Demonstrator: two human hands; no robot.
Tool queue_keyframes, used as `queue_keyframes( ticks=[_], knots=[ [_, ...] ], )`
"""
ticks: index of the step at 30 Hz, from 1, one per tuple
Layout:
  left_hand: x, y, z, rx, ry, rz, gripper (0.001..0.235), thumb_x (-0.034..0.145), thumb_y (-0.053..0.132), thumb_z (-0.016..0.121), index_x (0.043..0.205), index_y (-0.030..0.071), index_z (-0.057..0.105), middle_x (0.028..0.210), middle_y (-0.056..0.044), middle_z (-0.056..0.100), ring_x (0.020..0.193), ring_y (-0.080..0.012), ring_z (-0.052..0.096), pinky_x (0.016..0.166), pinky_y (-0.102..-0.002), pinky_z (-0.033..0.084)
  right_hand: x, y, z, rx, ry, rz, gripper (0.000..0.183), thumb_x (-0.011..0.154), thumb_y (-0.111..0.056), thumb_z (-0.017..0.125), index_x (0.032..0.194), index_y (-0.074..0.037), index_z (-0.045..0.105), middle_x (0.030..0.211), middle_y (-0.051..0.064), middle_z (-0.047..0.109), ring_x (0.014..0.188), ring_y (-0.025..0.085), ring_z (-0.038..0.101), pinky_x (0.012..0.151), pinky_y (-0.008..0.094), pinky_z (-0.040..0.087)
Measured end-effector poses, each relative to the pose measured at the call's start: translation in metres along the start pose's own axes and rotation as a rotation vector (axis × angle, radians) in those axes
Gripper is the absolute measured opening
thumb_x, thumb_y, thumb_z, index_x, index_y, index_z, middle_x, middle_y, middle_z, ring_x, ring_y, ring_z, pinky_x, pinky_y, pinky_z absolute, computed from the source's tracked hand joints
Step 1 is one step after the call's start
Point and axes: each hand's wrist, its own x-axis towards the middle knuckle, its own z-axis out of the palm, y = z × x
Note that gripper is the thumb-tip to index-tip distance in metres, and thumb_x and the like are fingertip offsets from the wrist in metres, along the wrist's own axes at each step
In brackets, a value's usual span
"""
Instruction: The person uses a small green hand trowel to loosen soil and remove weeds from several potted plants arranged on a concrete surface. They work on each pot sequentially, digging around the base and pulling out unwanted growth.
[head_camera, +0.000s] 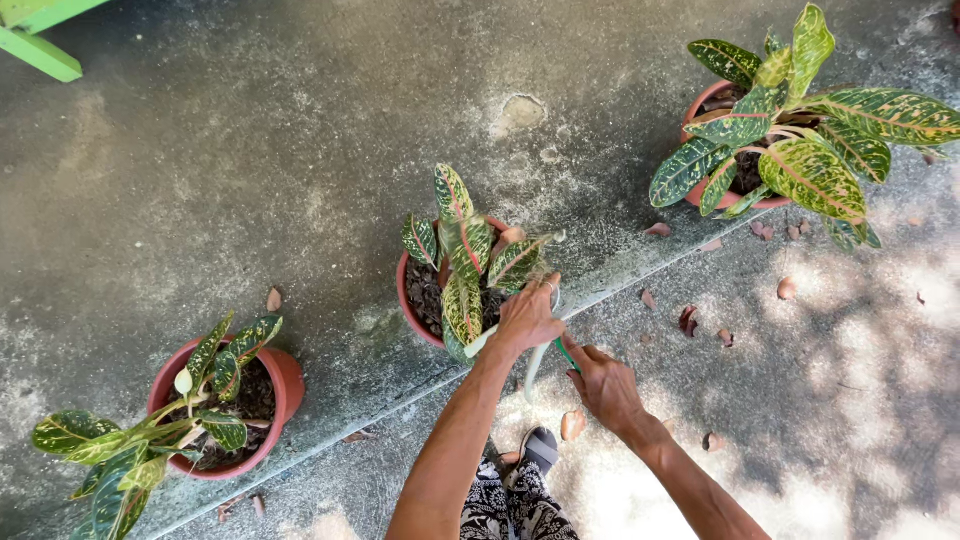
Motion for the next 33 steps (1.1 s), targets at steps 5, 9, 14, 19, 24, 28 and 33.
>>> queue_keyframes(
  ticks=[5, 9, 14, 19, 24, 28, 33],
  knots=[
    [0.005, -0.017, -0.016, -0.011, -0.078, -0.281, 0.11, 0.073, 0.005, 0.068, 0.168, -0.002, 0.014, 0.155, -0.024, 0.038, 0.094, -0.0271, 0.071, 0.059, -0.028, 0.06, -0.013, 0.008, 0.008, 0.197, 0.015, 0.039, 0.056, 0.091, -0.017, 0.069, 0.144, -0.013, 0.054, 0.098, 0.013, 0.076, 0.05, 0.017, 0.065, 0.041, 0.029, 0.058],
    [-0.005, -0.042, -0.039, 0.038, 0.044, -0.465, 0.096, 0.076, 0.012, 0.07, 0.157, -0.005, 0.023, 0.167, -0.024, 0.016, 0.079, -0.027, 0.077, 0.06, -0.03, 0.062, -0.017, 0.01, -0.001, 0.232, 0.024, 0.057, 0.054, 0.089, -0.018, 0.069, 0.142, -0.014, 0.056, 0.103, 0.014, 0.076, 0.049, 0.016, 0.067, 0.04, 0.028, 0.058],
    [-0.029, -0.062, -0.041, 0.083, 0.137, -0.404, 0.101, 0.066, 0.013, 0.078, 0.153, -0.005, 0.03, 0.169, -0.018, 0.018, 0.084, -0.0282, 0.075, 0.07, -0.033, 0.062, -0.003, 0.007, -0.024, 0.005, 0.01, 0.152, 0.051, 0.095, -0.02, 0.065, 0.146, -0.02, 0.056, 0.115, 0.02, 0.068, 0.04, 0.014, 0.06, 0.029, 0.029, 0.049],
    [-0.038, -0.066, -0.033, 0.122, 0.196, -0.331, 0.1, 0.065, 0.017, 0.082, 0.151, -0.005, 0.035, 0.166, -0.02, 0.019, 0.088, -0.0334, 0.073, 0.078, -0.038, 0.06, 0.034, -0.008, -0.031, -0.185, -0.002, 0.073, 0.047, 0.096, -0.018, 0.06, 0.143, -0.014, 0.056, 0.094, 0.016, 0.073, 0.039, 0.013, 0.049, 0.023, 0.029, 0.042],
    [-0.045, -0.066, -0.029, 0.173, 0.128, -0.337, 0.098, 0.065, 0.019, 0.084, 0.148, -0.006, 0.038, 0.163, -0.023, 0.024, 0.087, -0.0302, 0.074, 0.074, -0.033, 0.063, 0.01, -0.028, -0.028, -0.285, 0.023, -0.059, 0.04, 0.103, -0.012, 0.052, 0.143, -0.013, 0.055, 0.099, 0.023, 0.071, 0.035, 0.01, 0.045, 0.02, 0.026, 0.038],
    [-0.048, -0.067, -0.027, 0.188, 0.142, -0.308, 0.095, 0.064, 0.02, 0.085, 0.145, -0.006, 0.042, 0.158, -0.025, 0.032, 0.086, -0.0276, 0.074, 0.068, -0.031, 0.063, 0.0, -0.003, -0.045, -0.096, -0.056, 0.075, 0.044, 0.097, -0.016, 0.057, 0.141, -0.014, 0.054, 0.086, 0.014, 0.071, 0.036, 0.014, 0.046, 0.026, 0.031, 0.038],
    [-0.053, -0.064, -0.026, 0.181, 0.193, -0.286, 0.094, 0.064, 0.017, 0.086, 0.143, -0.008, 0.043, 0.155, -0.025, 0.035, 0.085, -0.029, 0.074, 0.072, -0.033, 0.062, 0.058, 0.005, -0.026, -0.159, -0.226, 0.22, 0.043, 0.1, -0.015, 0.057, 0.142, -0.011, 0.053, 0.078, 0.014, 0.07, 0.045, 0.016, 0.049, 0.036, 0.032, 0.038]
  ],
)
